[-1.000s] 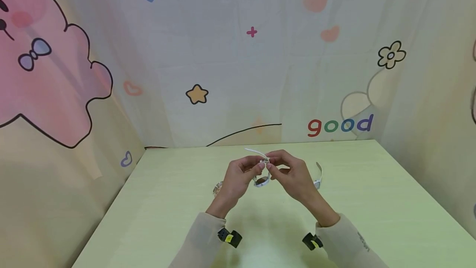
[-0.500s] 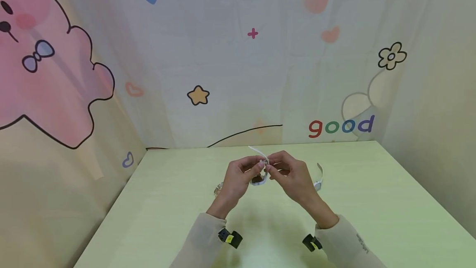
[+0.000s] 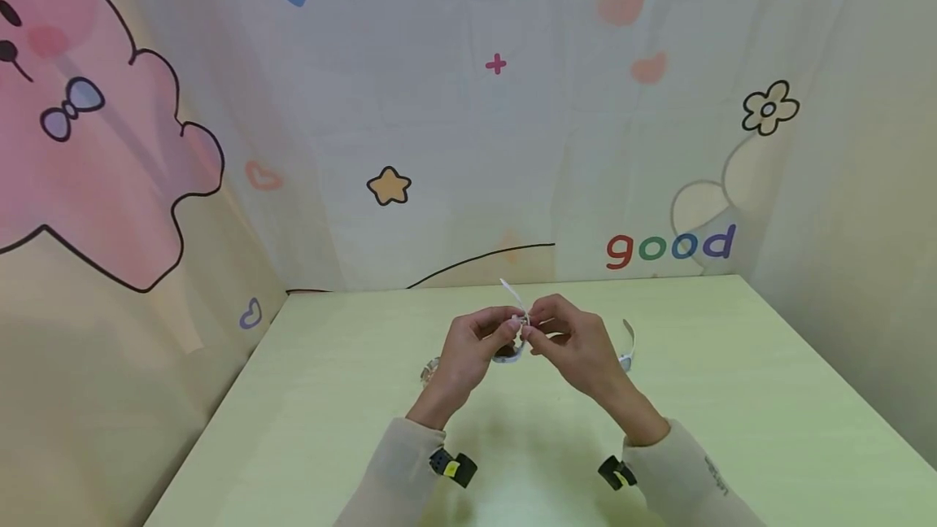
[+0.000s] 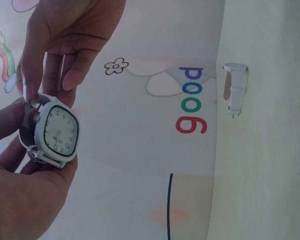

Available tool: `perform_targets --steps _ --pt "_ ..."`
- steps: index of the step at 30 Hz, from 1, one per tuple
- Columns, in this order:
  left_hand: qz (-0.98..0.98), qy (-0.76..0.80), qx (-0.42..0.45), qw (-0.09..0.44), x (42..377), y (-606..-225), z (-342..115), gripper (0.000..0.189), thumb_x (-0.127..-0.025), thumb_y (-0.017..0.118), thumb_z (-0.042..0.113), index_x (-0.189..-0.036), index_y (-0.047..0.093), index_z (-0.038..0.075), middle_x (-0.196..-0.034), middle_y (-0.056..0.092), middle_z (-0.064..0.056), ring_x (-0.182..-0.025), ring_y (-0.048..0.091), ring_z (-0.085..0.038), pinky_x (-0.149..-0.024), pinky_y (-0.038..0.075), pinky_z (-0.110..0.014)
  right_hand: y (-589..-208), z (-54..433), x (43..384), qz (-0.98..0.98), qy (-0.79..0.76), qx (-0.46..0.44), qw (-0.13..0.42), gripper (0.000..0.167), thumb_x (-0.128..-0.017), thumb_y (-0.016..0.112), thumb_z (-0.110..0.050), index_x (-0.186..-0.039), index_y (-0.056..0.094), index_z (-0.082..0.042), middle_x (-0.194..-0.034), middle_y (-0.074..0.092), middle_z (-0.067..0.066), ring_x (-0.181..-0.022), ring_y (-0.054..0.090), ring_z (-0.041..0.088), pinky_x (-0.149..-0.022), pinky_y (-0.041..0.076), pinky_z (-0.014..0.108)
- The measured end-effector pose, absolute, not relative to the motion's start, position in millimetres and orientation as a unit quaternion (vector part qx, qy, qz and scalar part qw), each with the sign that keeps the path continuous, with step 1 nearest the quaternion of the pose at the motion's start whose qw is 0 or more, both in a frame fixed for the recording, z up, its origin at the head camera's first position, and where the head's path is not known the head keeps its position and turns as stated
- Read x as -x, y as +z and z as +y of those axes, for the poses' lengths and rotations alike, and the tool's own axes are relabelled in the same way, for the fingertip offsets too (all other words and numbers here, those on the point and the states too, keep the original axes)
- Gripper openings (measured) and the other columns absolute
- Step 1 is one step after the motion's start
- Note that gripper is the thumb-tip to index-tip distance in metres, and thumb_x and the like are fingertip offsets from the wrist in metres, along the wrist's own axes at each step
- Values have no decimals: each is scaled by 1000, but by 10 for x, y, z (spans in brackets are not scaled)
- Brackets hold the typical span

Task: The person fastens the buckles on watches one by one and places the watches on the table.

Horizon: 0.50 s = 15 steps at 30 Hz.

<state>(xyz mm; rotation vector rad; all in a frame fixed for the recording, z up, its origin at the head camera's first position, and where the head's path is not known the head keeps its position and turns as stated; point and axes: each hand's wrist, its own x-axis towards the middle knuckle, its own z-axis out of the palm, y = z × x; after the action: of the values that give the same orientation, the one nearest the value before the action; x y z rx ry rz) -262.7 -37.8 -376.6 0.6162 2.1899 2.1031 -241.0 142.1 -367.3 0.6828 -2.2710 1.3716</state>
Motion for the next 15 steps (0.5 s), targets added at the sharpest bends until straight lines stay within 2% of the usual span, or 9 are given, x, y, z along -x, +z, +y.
perform_targets --steps 7,15 --pt "705 681 -197 23 2612 -3753 -371 31 -95 65 28 -119 69 9 -106 70 -11 -92 65 -21 -80 57 -26 -3695 1409 2418 -817 486 -235 203 11 -91 71 -12 -99 63 -11 -91 72 6 -73 73 15 -69 58 20" --pt "703 684 -193 20 2623 -3736 -359 30 -95 65 27 -119 69 9 -109 70 -12 -93 65 -17 -82 57 -27 -3708 1396 2435 -798 503 -242 227 24 -90 71 -7 -110 59 -7 -98 72 14 -80 74 27 -66 58 21"
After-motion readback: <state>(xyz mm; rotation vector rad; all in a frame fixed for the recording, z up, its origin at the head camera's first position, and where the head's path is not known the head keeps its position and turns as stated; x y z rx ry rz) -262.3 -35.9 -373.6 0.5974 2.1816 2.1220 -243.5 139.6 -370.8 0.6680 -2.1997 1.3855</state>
